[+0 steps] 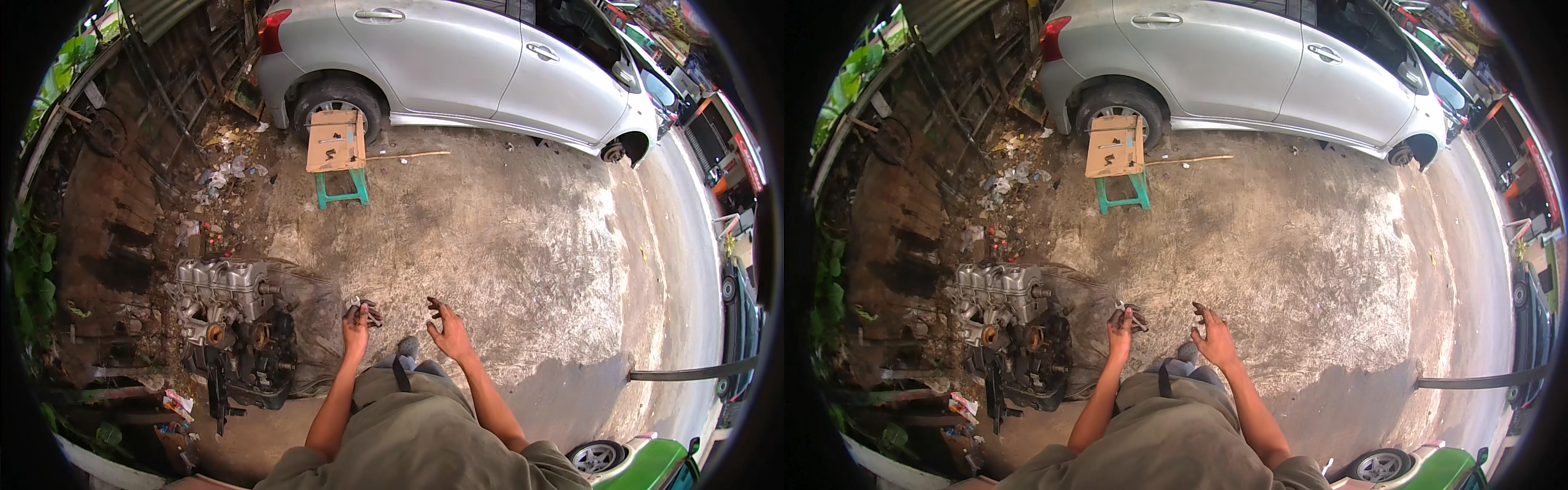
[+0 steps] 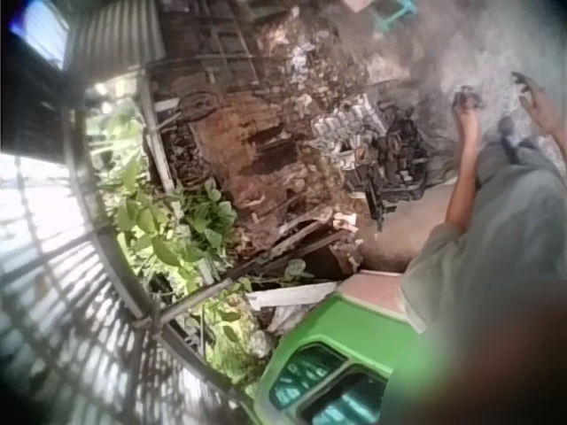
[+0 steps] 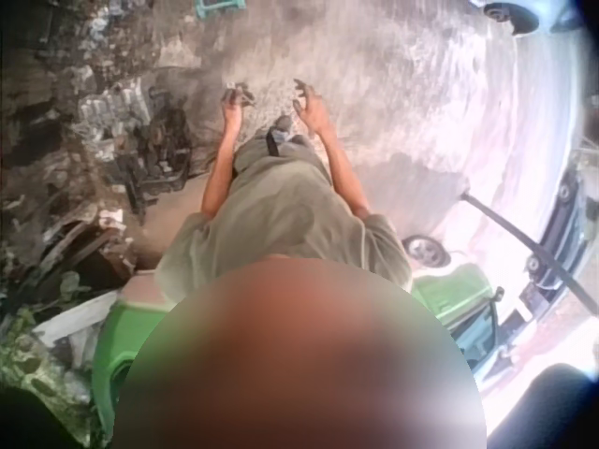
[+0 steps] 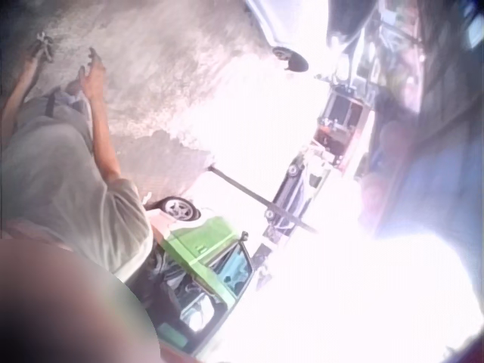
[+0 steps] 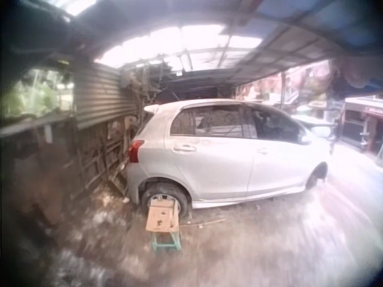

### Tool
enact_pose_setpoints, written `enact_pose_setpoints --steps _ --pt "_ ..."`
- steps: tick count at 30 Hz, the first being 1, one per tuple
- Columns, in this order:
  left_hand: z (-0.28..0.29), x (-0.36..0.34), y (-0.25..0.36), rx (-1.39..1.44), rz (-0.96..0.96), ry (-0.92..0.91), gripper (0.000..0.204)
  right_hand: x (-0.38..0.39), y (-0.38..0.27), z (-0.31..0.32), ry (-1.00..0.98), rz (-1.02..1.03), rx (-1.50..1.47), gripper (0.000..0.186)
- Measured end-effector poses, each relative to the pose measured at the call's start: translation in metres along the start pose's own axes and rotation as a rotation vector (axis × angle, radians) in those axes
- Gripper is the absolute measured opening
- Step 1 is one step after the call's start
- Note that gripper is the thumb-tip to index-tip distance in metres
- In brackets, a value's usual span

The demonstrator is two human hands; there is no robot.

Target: The person uses a wrench to tighten bolts on a car engine block resting on a tarp. They repeatedly reposition the wrench and apply torque to fasteners on the side of the engine while standing in an outdoor workspace.

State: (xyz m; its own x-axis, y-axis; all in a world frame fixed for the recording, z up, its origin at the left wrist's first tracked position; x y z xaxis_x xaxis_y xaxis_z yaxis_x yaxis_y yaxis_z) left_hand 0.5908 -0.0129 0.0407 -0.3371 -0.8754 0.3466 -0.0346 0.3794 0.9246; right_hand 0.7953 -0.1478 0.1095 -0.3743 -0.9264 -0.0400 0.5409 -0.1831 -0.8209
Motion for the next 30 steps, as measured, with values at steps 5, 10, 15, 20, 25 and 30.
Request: enact_pose_setpoints --steps 5,10,15,20,25,30 --pt "-0.05 -0.053 0.034 -0.095 -0.017 0.025 0.042 -0.082 0.013 0.043 -0.027 0.057 -0.067 0.059" --pt "-0.074 -0.125 0.027 -0.182 0.016 0.061 0.044 -0.167 0.051 0.055 -0.126 -0.021 -0.188 0.058" --pt "-0.099 -0.18 0.03 -0.219 0.007 0.185 0.04 -0.254 0.067 0.063 -0.313 0.012 -0.214 0.062" --pt "-0.129 -0.236 0.035 -0.11 0.15 0.289 0.044 -0.347 0.086 0.068 -0.406 0.084 -0.227 0.061" --pt "-0.147 -0.292 0.086 -0.292 -0.043 0.256 0.023 -0.443 0.107 0.063 -0.462 0.062 -0.232 0.058" --pt "-0.131 -0.359 0.097 -0.392 0.005 0.23 0.018 -0.517 0.129 0.028 -0.496 0.019 -0.284 0.053"
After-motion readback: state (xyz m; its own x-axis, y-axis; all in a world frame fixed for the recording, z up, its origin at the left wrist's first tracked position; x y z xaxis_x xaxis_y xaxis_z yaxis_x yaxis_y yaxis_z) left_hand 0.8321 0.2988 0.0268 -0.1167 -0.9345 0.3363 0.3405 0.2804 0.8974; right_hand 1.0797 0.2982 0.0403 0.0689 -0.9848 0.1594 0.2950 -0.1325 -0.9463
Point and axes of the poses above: each hand's wrist, its own x-axis away from the middle knuckle, its own z-axis out of the back of the hand, y = z × x, the point moved 9 cm from there along -x, towards the middle knuckle, and after that the axes turned 3 degrees about z, right-handed, at the moved point
